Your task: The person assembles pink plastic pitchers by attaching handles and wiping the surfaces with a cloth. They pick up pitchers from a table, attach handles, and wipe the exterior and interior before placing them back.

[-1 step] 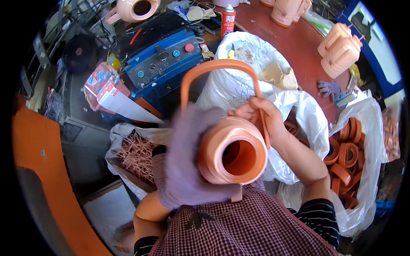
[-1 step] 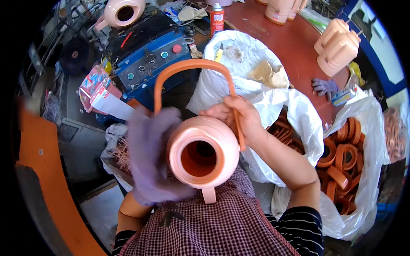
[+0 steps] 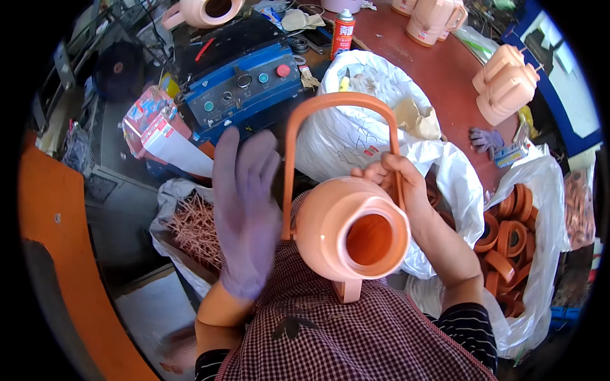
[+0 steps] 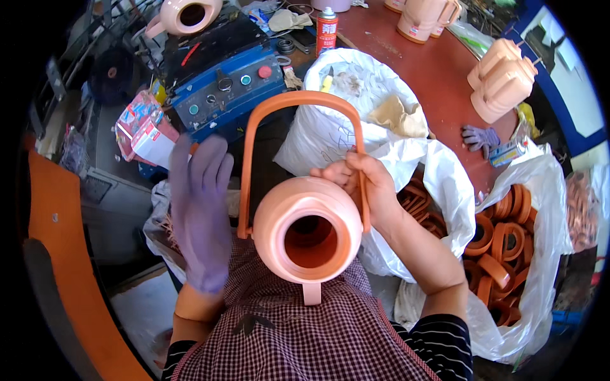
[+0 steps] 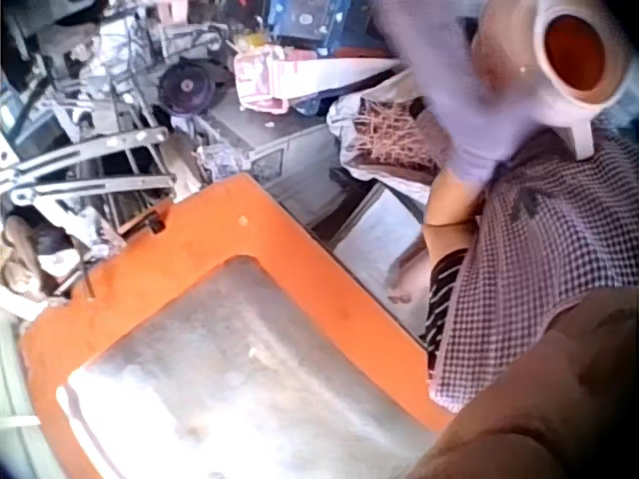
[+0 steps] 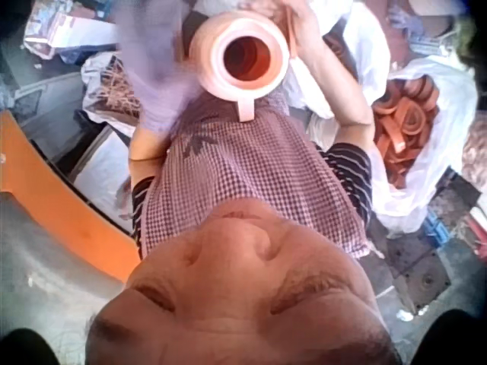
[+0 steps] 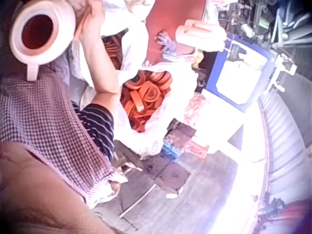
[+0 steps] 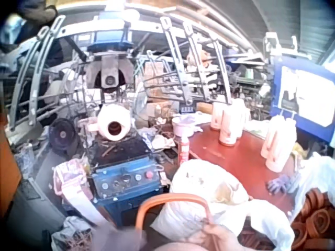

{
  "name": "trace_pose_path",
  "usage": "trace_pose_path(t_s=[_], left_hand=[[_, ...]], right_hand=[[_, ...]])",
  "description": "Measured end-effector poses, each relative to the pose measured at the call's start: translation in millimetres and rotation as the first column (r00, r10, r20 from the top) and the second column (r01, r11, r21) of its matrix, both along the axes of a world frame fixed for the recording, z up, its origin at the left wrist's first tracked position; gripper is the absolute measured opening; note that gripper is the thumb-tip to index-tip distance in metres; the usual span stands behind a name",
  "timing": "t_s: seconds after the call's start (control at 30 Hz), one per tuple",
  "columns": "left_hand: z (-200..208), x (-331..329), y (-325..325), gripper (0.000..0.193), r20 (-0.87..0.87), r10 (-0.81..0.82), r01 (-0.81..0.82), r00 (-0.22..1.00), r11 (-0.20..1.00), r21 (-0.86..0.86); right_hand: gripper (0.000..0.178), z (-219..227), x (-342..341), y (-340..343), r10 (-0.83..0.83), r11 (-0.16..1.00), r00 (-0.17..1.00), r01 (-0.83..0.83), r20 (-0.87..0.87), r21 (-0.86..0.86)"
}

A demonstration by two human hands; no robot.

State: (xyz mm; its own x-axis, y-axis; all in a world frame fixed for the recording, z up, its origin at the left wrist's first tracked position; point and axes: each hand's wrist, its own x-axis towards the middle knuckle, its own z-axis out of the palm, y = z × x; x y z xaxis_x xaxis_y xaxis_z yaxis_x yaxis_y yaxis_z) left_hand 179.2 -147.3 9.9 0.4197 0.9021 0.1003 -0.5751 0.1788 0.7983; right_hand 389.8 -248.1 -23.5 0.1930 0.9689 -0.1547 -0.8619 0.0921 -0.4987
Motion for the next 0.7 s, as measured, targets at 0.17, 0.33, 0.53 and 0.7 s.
trace_pose_path(t_s=[0.17, 0.33, 0.53, 0.7], left_hand=[[-26, 7, 19, 0.035, -0.072, -0.481, 0.439, 0.874, 0.845, -0.306], [-37, 16, 14, 0.032, -0.009, -0.506, 0.473, 0.862, 0.812, -0.341], [-43, 10, 28, 0.033, -0.179, -0.535, 0.503, 0.826, 0.841, -0.198], [-45, 15, 24, 0.035, -0.124, -0.383, 0.358, 0.916, 0.916, -0.182]], right_hand=[[0.027, 0, 1, -11, -0.037, 0.996, 0.997, 0.042, 0.063, -0.077], [0.027, 4, -3, -13, -0.066, 0.994, 0.994, 0.073, 0.093, -0.080], [0.025, 4, -10, -9, -0.092, 0.991, 0.989, 0.102, 0.112, -0.083], [0.031, 8, -13, 0, -0.093, 0.991, 0.972, 0.111, 0.216, -0.071]])
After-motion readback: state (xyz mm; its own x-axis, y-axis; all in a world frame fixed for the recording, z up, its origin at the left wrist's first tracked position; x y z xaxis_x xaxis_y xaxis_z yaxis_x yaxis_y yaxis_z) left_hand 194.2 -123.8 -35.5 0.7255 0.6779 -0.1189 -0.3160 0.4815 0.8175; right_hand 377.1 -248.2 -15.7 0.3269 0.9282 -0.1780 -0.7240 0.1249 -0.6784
